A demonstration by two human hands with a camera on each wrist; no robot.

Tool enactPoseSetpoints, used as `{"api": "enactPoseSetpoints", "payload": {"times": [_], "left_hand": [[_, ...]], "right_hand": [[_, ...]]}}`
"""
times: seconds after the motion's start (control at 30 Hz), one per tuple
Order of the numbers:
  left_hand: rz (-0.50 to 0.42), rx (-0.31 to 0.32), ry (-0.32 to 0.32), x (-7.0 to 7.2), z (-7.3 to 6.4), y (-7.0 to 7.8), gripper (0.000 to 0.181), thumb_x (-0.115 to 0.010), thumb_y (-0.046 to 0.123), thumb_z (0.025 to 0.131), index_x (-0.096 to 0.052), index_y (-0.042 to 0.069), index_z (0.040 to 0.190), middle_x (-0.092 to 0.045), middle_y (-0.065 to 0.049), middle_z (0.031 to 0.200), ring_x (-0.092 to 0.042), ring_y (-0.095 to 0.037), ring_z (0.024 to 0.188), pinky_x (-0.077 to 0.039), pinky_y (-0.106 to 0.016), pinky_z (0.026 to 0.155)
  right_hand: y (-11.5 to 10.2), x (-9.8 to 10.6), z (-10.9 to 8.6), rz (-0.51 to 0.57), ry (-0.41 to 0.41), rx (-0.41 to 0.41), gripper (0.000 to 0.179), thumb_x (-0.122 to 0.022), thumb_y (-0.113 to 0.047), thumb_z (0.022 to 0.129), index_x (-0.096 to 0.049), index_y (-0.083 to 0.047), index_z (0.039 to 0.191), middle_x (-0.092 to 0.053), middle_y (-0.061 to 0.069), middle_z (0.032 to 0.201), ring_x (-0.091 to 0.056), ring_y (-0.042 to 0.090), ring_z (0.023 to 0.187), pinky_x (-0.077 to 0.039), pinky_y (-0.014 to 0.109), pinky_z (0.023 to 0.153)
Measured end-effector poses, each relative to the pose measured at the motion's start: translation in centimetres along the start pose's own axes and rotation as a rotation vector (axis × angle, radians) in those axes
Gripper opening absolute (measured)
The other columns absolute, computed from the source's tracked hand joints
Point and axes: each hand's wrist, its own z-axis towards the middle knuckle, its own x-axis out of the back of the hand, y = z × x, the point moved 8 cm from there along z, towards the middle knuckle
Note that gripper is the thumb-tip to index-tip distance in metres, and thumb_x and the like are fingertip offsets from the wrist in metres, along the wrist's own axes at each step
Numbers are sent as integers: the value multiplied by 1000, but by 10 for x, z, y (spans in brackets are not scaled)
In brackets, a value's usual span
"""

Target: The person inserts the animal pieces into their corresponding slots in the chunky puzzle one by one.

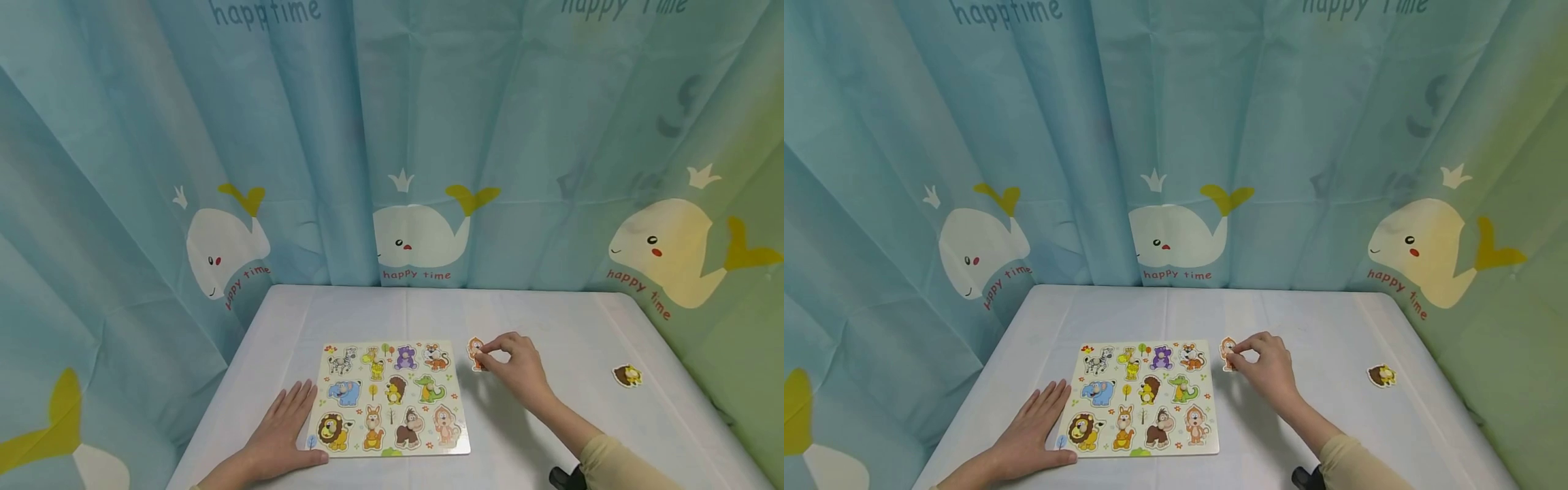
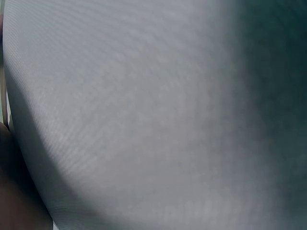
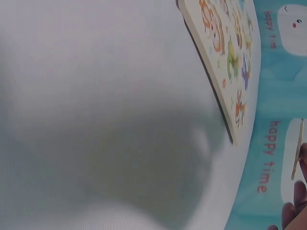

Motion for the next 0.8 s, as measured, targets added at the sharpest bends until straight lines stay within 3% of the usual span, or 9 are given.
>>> {"api": "enactPoseSetpoints", "payload": {"times": [0.17,0.43,0.8], "left_hand": [[4,-1,3,1,0,1,128,-69,81,72,-22,4,163,-16,-12,170,-5,-33,157,-1,-54,125],[-7,5,2,0,-1,0,128,-68,82,72,-21,4,163,-14,-11,171,-3,-32,157,3,-47,125],[19,-1,4,1,0,1,129,-68,82,72,-21,4,163,-13,-12,171,-4,-32,157,-1,-53,125]], "right_hand": [[-7,-5,-5,17,-18,4,8,-86,-18,84,-79,-17,86,-65,0,101,-52,24,104,-42,43,85],[-18,-15,-15,51,-64,8,11,-88,-21,83,-77,-22,83,-64,-4,101,-51,20,104,-43,42,87],[-28,-30,-28,71,-118,17,16,-89,-21,80,-74,-26,79,-62,-13,96,-51,15,99,-42,37,83]]}}
